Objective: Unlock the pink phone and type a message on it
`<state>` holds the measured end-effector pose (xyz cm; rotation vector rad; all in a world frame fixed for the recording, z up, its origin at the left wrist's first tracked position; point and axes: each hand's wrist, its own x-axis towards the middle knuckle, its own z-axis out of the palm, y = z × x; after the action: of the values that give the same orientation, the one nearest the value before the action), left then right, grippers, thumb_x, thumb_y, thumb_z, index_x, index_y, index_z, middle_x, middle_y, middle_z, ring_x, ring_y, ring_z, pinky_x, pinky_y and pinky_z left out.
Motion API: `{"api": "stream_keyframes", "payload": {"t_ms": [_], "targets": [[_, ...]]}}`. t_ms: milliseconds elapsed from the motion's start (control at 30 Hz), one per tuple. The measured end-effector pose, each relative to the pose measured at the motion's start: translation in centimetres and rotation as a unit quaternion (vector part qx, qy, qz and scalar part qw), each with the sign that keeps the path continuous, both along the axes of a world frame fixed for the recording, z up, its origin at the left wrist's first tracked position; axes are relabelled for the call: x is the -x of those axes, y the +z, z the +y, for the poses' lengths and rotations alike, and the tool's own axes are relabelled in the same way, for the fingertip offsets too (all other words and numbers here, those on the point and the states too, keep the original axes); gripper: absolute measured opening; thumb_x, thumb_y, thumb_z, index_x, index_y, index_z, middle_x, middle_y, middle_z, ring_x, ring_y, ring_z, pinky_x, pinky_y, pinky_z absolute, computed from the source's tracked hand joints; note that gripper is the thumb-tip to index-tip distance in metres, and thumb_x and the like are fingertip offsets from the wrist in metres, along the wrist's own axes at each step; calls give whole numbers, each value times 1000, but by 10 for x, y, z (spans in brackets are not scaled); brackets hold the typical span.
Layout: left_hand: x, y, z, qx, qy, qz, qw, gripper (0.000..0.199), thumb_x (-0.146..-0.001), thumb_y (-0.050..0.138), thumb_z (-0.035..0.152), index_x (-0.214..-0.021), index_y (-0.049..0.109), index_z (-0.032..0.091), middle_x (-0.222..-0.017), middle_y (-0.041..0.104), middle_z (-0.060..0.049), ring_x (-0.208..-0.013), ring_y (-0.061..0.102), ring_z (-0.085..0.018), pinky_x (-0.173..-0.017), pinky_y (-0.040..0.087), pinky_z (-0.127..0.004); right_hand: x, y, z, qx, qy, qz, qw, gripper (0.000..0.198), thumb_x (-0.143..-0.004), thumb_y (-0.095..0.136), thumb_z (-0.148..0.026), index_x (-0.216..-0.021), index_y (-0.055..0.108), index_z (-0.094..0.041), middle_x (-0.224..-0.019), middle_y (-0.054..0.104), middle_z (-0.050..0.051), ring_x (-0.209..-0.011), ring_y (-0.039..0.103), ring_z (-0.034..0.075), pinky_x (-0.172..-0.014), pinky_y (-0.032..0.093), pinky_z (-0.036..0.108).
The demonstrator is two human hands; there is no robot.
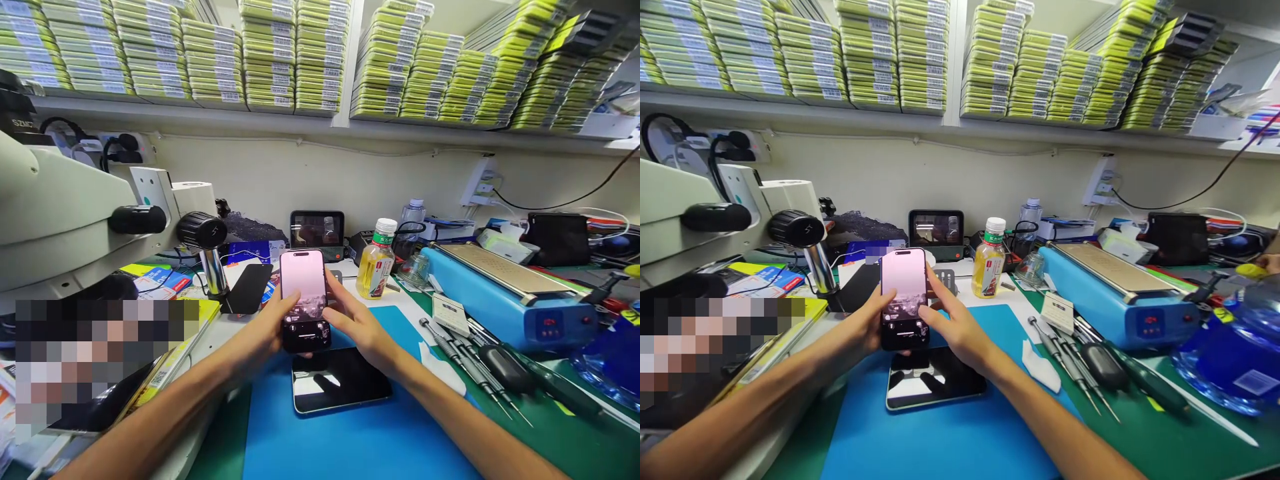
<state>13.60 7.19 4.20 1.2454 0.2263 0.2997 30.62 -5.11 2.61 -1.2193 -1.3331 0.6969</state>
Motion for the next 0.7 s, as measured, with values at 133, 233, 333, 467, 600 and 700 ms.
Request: {"api": "stream_keyframes", "payload": {"t_ms": [133,233,333,467,600,700], "targets": [[2,6,-3,17,-9,-2,1000,72,-102,55,49,-161,16,41,-159,42,-4,-129,56,-31,-85,60,-41,-1,0,0,0,-4,-5,1000,78,-101,57,-53,-165,18,-31,-157,42,-1,-134,50,15,-117,41,27],[4,5,-1,18,-5,-4,1000,73,-102,54,42,-162,14,42,-157,45,-4,-127,58,-31,-86,59,-41,-1,0,1,3,-2,-15,1000,80,-101,56,-54,-166,17,-30,-157,42,1,-132,52,16,-113,43,27],[5,2,3,47,-21,-4,999,72,-103,49,39,-163,10,40,-154,49,-6,-130,57,-33,-90,57,-44,-3,-1,1,6,-7,-31,999,85,-99,58,-54,-166,11,-31,-156,44,3,-127,55,19,-109,46,31],[5,0,7,67,-32,-3,997,69,-100,47,34,-163,16,35,-154,49,-8,-128,58,-35,-93,57,-48,-5,-1,2,5,-10,-56,998,86,-98,60,-48,-166,11,-30,-157,42,3,-126,55,19,-107,44,31],[5,-2,11,82,-48,2,995,63,-95,50,30,-155,32,40,-157,45,-4,-130,57,-32,-99,55,-51,-7,-3,4,-13,-9,-64,998,85,-98,59,-44,-166,12,-28,-157,42,2,-127,53,17,-106,44,29],[5,-3,13,94,-54,7,994,58,-93,49,29,-149,41,40,-154,48,-3,-125,60,-30,-101,53,-55,-7,-5,4,-12,5,-58,998,86,-98,58,-41,-167,7,-28,-159,40,2,-128,53,16,-107,43,28]]}}
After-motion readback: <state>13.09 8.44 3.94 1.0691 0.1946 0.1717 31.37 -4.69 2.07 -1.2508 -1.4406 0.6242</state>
